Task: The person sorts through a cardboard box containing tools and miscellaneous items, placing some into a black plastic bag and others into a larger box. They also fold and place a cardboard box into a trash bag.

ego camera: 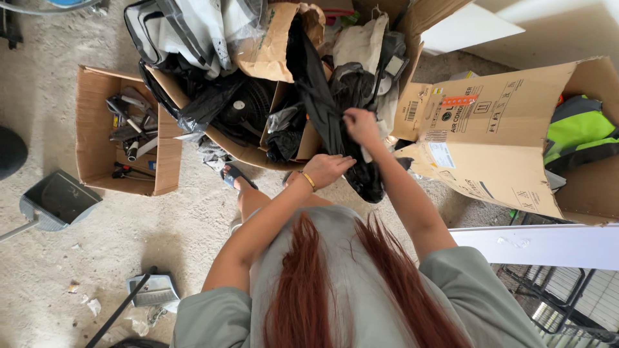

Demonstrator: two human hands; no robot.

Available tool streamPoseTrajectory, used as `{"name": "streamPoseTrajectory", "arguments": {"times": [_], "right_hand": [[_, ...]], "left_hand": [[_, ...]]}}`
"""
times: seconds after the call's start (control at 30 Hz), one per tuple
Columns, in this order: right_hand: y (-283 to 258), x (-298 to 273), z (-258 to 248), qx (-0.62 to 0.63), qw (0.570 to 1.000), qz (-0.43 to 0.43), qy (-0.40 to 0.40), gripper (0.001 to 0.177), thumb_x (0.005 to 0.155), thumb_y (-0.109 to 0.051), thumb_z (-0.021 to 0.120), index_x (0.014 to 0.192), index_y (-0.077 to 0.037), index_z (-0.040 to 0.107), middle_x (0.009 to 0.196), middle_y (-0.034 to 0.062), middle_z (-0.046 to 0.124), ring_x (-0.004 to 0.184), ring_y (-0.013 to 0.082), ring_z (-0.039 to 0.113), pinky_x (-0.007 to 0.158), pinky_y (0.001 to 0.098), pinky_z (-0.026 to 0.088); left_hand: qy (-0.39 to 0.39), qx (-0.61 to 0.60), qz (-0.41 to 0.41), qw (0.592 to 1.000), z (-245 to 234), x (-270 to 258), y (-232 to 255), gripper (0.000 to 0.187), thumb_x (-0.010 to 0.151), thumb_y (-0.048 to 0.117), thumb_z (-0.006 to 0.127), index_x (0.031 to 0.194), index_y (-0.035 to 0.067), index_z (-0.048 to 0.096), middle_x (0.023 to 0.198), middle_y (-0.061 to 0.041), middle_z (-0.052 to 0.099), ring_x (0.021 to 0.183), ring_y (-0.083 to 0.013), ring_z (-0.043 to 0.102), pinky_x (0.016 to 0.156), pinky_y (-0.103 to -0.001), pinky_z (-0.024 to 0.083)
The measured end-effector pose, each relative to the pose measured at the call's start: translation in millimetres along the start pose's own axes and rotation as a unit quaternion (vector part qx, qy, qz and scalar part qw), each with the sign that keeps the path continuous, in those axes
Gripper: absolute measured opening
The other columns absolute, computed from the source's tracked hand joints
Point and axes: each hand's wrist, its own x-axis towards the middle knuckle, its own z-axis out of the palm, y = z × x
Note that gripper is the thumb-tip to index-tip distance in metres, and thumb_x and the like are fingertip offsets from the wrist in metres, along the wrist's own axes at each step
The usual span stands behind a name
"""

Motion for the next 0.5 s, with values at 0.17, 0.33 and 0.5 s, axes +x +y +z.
{"name": "streamPoseTrajectory", "arguments": {"times": [0.17, 0.33, 0.5], "right_hand": [[43.3, 6.7, -36.4, 0.179, 0.976, 0.105, 0.068, 0.024, 0.1, -0.022, 0.07, 0.103, 0.001, 0.075, 0.085, 0.0093, 0.073, 0.077, 0.0159, 0.065, 0.073, 0.0311, 0.052], [46.7, 17.0, -85.9, 0.227, 0.959, 0.141, 0.096, 0.022, 0.103, -0.02, 0.067, 0.102, 0.001, 0.075, 0.083, -0.0009, 0.07, 0.076, 0.0063, 0.059, 0.07, 0.0243, 0.049], [37.5, 3.2, -120.6, 0.357, 0.917, 0.144, 0.106, 0.019, 0.105, -0.017, 0.064, 0.099, 0.0, 0.069, 0.084, -0.0049, 0.066, 0.079, 0.0038, 0.057, 0.072, 0.0225, 0.046]], "left_hand": [[-0.09, -0.034, -0.035, 0.995, 3.1, -17.0, -11.7, 0.032, 0.094, 0.018, 0.064, 0.125, 0.014, 0.07, 0.114, -0.003, 0.076, 0.088, -0.0207, 0.075, 0.069, -0.035, 0.06], [-0.144, -0.098, -0.037, 0.984, 8.9, -11.1, -6.6, 0.038, 0.094, 0.022, 0.065, 0.132, 0.017, 0.067, 0.116, -0.002, 0.076, 0.078, -0.0263, 0.074, 0.065, -0.04, 0.059], [-0.153, -0.165, -0.016, 0.974, 15.2, 16.7, 8.1, 0.034, 0.096, 0.022, 0.064, 0.128, 0.017, 0.071, 0.109, -0.005, 0.076, 0.081, -0.0279, 0.074, 0.071, -0.04, 0.06]]}}
